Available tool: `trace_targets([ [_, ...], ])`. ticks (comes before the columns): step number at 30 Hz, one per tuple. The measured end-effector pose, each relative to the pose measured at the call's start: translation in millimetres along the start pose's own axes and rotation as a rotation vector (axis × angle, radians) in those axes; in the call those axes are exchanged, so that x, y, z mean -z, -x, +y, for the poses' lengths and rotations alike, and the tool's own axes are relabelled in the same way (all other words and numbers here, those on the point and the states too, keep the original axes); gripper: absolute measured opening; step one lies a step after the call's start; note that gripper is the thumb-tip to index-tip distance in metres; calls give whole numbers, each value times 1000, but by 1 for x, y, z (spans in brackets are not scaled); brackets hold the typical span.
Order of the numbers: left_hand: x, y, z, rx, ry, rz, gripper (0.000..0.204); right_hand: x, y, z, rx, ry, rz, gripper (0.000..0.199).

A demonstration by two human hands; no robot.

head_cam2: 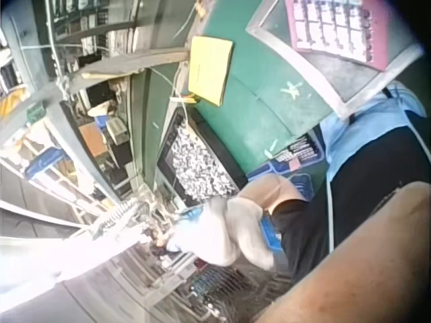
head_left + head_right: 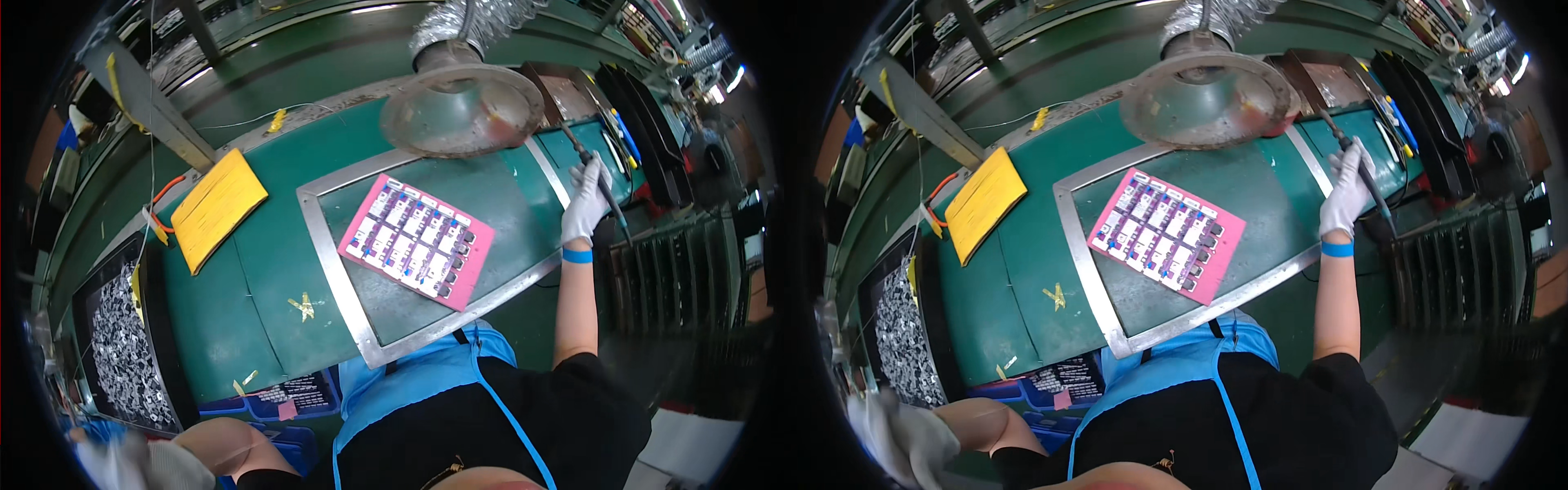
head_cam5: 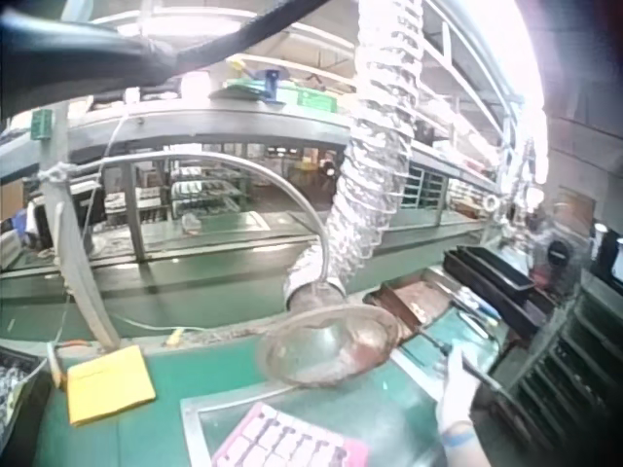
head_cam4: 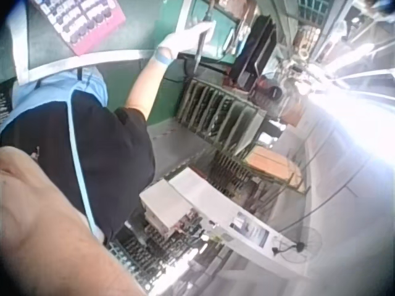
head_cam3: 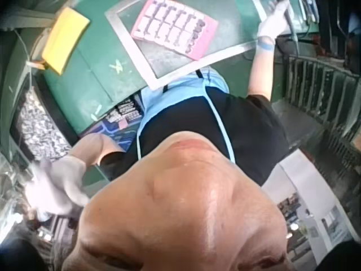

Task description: The person solders electronic components onto circuit boards using a soldering iron and solder wire.

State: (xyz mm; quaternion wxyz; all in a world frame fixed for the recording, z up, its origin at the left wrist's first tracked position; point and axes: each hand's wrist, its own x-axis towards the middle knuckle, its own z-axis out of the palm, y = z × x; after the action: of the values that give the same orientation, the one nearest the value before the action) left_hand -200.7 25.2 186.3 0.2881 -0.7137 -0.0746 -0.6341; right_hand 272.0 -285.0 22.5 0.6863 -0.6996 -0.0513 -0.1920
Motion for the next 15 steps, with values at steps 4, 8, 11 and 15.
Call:
trace_targets([
  [4,-39,-4,6,281,711,-803,66,-5,-5,21,484,119,-163,28],
  [8,-76,0,45,271,827,-896,21,-9,0,16,602,352,-342,23],
  [11,-88,12,61,271,650,-847,11,-12,-18,23,411,104,-210,22],
  [15,-117,30,77,261,697,-812,13,-17,-61,47,651,400,-272,25],
])
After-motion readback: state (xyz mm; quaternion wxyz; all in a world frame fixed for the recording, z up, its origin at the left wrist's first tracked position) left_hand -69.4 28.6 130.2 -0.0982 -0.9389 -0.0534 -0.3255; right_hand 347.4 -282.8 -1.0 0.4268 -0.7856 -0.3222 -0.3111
